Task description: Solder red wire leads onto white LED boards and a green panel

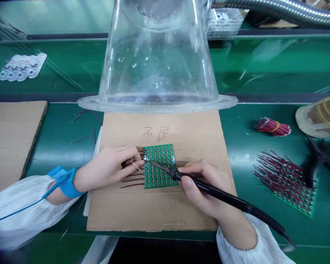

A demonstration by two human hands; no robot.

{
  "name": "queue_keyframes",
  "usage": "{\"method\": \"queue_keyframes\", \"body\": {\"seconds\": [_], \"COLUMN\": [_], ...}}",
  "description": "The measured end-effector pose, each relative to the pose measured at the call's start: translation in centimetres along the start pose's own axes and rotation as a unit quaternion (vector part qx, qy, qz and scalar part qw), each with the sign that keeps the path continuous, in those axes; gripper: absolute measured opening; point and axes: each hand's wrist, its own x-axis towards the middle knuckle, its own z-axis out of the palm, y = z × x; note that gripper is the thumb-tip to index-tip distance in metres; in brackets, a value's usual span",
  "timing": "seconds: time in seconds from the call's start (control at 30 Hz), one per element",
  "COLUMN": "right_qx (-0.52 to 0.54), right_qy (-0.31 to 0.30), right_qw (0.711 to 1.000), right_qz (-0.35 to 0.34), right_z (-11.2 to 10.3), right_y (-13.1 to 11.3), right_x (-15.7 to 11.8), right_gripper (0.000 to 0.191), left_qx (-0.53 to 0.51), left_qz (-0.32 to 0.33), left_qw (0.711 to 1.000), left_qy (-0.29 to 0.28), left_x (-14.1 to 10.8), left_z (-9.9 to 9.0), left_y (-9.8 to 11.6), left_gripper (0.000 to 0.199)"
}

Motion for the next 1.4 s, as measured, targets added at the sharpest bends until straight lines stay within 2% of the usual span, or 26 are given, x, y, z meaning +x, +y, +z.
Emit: {"method": "queue_keyframes", "body": {"seconds": [0.43,0.93,1.4], "right_qx": [-0.026,0.006,-0.023], "right_qy": [-0.011,-0.009,-0.004], "right_qw": [1.0,1.0,1.0], "right_qz": [-0.007,0.013,0.003], "right_z": [0.31,0.16,0.39], "right_y": [-0.08,0.24,0.14], "right_x": [0.4,0.08,0.48], "right_gripper": [0.007,0.008,0.009], "left_qx": [-0.013,0.001,-0.015], "left_qz": [-0.045,-0.04,-0.05], "left_qw": [0.999,0.999,0.999], "left_qy": [0.003,0.002,0.008], "left_x": [0.05,0.06,0.09], "left_z": [0.31,0.37,0.41], "left_y": [0.19,0.23,0.29], "left_gripper": [0.021,0.021,0.024]}}
